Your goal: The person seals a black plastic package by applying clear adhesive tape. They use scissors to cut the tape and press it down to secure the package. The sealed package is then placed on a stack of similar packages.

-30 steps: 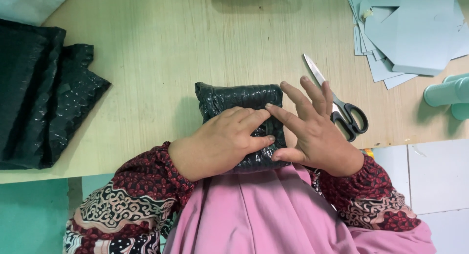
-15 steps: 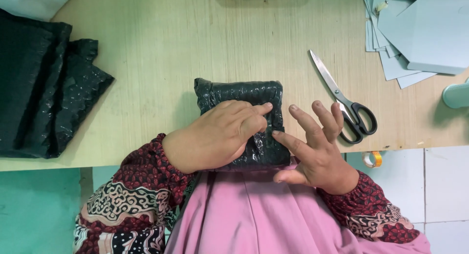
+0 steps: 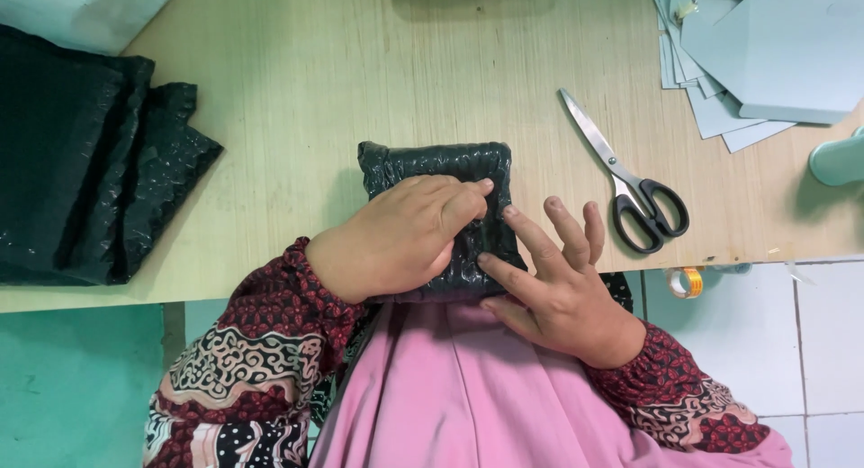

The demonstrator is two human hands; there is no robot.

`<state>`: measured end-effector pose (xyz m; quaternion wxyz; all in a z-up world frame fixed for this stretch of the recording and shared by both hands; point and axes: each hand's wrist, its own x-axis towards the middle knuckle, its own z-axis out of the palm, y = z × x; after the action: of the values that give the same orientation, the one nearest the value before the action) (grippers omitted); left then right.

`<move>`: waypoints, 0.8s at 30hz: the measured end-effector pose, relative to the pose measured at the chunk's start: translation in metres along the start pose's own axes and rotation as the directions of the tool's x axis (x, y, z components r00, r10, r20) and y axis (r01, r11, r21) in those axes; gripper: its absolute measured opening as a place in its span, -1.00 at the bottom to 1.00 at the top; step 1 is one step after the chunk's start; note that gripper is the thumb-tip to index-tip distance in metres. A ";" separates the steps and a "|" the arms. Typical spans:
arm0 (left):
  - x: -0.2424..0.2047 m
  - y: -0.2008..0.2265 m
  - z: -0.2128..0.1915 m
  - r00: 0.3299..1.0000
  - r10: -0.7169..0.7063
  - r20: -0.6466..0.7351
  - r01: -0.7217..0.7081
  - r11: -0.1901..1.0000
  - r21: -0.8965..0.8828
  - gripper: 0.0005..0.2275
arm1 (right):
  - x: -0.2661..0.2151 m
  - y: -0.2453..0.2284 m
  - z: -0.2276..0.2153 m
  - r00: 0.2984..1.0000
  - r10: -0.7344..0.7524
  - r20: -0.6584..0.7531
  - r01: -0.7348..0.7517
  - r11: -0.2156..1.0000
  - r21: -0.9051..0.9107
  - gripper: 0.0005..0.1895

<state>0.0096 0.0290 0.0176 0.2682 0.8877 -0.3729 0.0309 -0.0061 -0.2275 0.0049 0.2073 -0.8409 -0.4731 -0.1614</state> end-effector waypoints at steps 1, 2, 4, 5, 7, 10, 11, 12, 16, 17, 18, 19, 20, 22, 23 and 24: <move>0.001 -0.002 -0.003 1.000 0.001 -0.005 -0.001 1.000 0.003 -0.41 | -0.006 0.000 0.003 1.000 -0.004 -0.001 0.004 1.000 -0.004 -0.60; 0.001 -0.003 -0.005 1.000 0.008 -0.018 -0.009 0.999 -0.050 -0.60 | -0.012 0.001 0.006 1.000 -0.008 -0.004 0.008 1.000 -0.022 -0.55; 0.000 -0.003 -0.014 0.999 0.013 -0.031 -0.016 0.994 -0.105 -0.78 | -0.023 0.001 0.010 1.000 -0.012 -0.005 0.012 0.999 -0.040 -0.48; -0.001 -0.002 -0.023 0.999 0.016 -0.044 -0.025 0.978 -0.207 -0.88 | -0.025 0.001 0.011 1.000 -0.022 0.015 0.023 0.997 -0.070 -0.48; -0.009 0.002 -0.042 0.998 0.015 -0.063 -0.033 0.955 -0.296 -0.96 | -0.029 0.003 0.012 0.999 -0.044 0.029 0.047 0.994 -0.100 -0.47; -0.032 0.007 -0.063 0.965 0.028 -0.261 -0.112 0.942 -0.315 -0.95 | -0.031 0.008 0.013 0.997 -0.069 0.021 0.071 0.994 -0.086 -0.37; -0.040 0.005 -0.063 0.941 -0.021 -0.338 -0.075 0.961 -0.268 -0.93 | -0.031 0.010 0.012 0.997 -0.075 0.014 0.076 0.994 -0.076 -0.29; -0.049 0.003 -0.063 0.908 -0.064 -0.414 -0.033 0.974 -0.223 -0.90 | -0.031 0.013 0.012 0.997 -0.081 0.007 0.081 0.995 -0.065 -0.21; -0.060 -0.006 -0.041 0.909 -0.057 -0.413 0.030 0.997 -0.071 -0.79 | -0.009 0.023 0.005 0.994 -0.113 -0.008 0.112 0.993 -0.045 -0.19; -0.060 -0.006 -0.036 0.930 -0.012 -0.367 0.028 0.999 0.037 -0.69 | -0.002 0.025 0.002 0.993 -0.109 0.053 0.111 0.993 -0.042 -0.12; -0.060 -0.007 -0.030 0.948 0.026 -0.316 0.021 0.989 0.144 -0.58 | 0.006 0.028 -0.001 0.988 -0.105 0.114 0.110 0.993 -0.040 -0.04; -0.062 -0.009 -0.027 0.946 0.022 -0.324 0.024 0.990 0.137 -0.58 | 0.009 0.030 0.002 0.986 -0.108 0.125 0.114 0.993 -0.042 -0.04; -0.064 -0.013 -0.022 0.950 0.080 -0.301 -0.020 0.980 0.199 -0.55 | 0.012 0.032 0.006 0.984 -0.127 0.122 0.129 0.991 -0.016 -0.04; -0.067 -0.016 -0.013 0.951 0.108 -0.288 -0.041 0.973 0.228 -0.51 | 0.010 0.034 0.008 0.977 -0.148 0.155 0.145 0.989 0.028 -0.03; -0.068 -0.017 -0.013 0.960 0.106 -0.259 -0.048 0.974 0.221 -0.52 | 0.008 0.035 0.008 0.982 -0.130 0.137 0.129 0.992 0.016 -0.04; -0.070 -0.018 -0.013 0.968 0.105 -0.229 -0.056 0.976 0.213 -0.52 | 0.007 0.036 0.008 0.986 -0.112 0.120 0.113 0.994 0.004 -0.04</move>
<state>-0.0263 0.0909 0.0027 0.2169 0.8844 -0.3688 0.1865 0.0292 -0.2354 -0.0061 0.1677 -0.8213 -0.5313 -0.1226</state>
